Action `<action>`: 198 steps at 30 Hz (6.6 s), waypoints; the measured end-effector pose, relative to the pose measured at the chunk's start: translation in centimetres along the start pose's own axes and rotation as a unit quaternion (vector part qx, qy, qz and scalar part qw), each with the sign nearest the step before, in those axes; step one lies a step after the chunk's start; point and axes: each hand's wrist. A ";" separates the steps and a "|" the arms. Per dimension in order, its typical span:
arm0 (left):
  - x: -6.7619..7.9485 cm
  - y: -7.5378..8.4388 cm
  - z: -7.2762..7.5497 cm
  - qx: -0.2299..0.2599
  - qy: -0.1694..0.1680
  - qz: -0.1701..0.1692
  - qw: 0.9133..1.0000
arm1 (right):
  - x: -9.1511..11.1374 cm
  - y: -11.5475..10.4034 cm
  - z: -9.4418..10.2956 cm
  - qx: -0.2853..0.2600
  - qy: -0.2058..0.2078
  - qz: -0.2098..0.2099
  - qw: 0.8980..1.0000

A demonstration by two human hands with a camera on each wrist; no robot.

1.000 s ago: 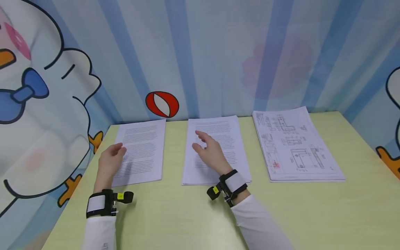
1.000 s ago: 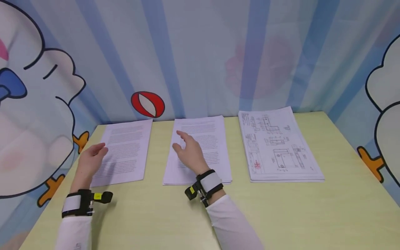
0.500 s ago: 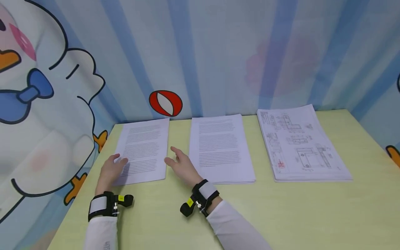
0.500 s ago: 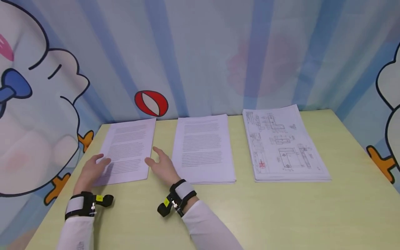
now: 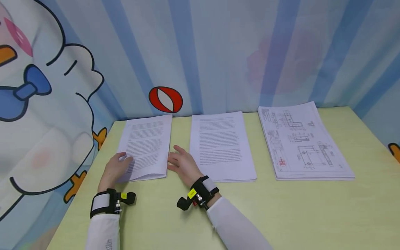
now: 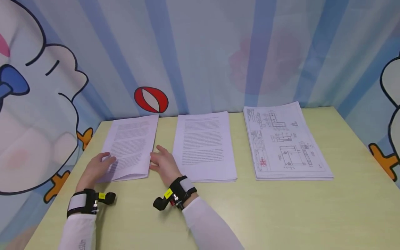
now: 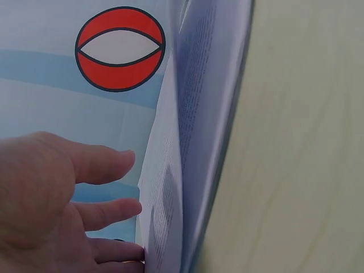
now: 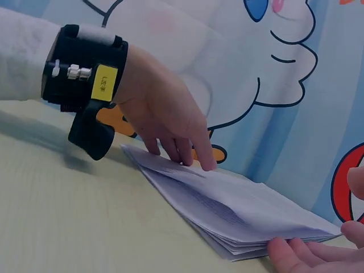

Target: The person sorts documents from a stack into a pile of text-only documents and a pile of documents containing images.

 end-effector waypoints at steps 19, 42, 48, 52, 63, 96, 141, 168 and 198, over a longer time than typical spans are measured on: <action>0.6 1.2 -0.1 0.001 0.006 -0.004 1.000 | -0.6 -0.3 0.0 0.033 0.020 -0.024 0.999; -5.1 -2.3 -3.8 0.030 0.083 -0.040 0.995 | 0.9 -2.1 0.6 0.208 0.128 0.048 0.969; -1.8 2.4 -3.1 0.066 0.069 -0.036 0.995 | 2.6 -4.5 1.6 0.186 0.123 0.065 0.973; -0.1 5.1 -2.9 0.118 0.067 -0.064 0.989 | 3.9 -5.7 2.4 0.127 0.051 0.075 0.988; 1.1 10.7 -6.6 0.384 0.047 -0.153 0.909 | 8.0 -8.8 6.9 0.082 0.019 0.097 0.992; 1.4 13.7 -13.4 0.094 -0.060 -0.209 0.971 | 12.4 -9.9 16.9 0.578 0.290 0.026 0.762; -6.5 -3.6 -3.7 -0.107 0.170 -0.192 0.960 | 7.3 -7.1 6.0 0.472 0.197 0.204 0.835; -0.2 0.5 -0.5 -0.013 0.045 -0.031 0.998 | 1.7 -0.4 -1.2 0.411 0.100 0.074 0.903; 0.2 1.7 -0.5 0.057 0.097 -0.029 0.993 | 0.3 -0.9 -0.2 -0.026 0.055 -0.003 0.998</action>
Point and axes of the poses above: each hand's wrist, its own x-axis away from the middle knuckle, its own z-axis out of the back of the hand, y = z × x, and after that the axes turned 13 degrees about -z, right-handed
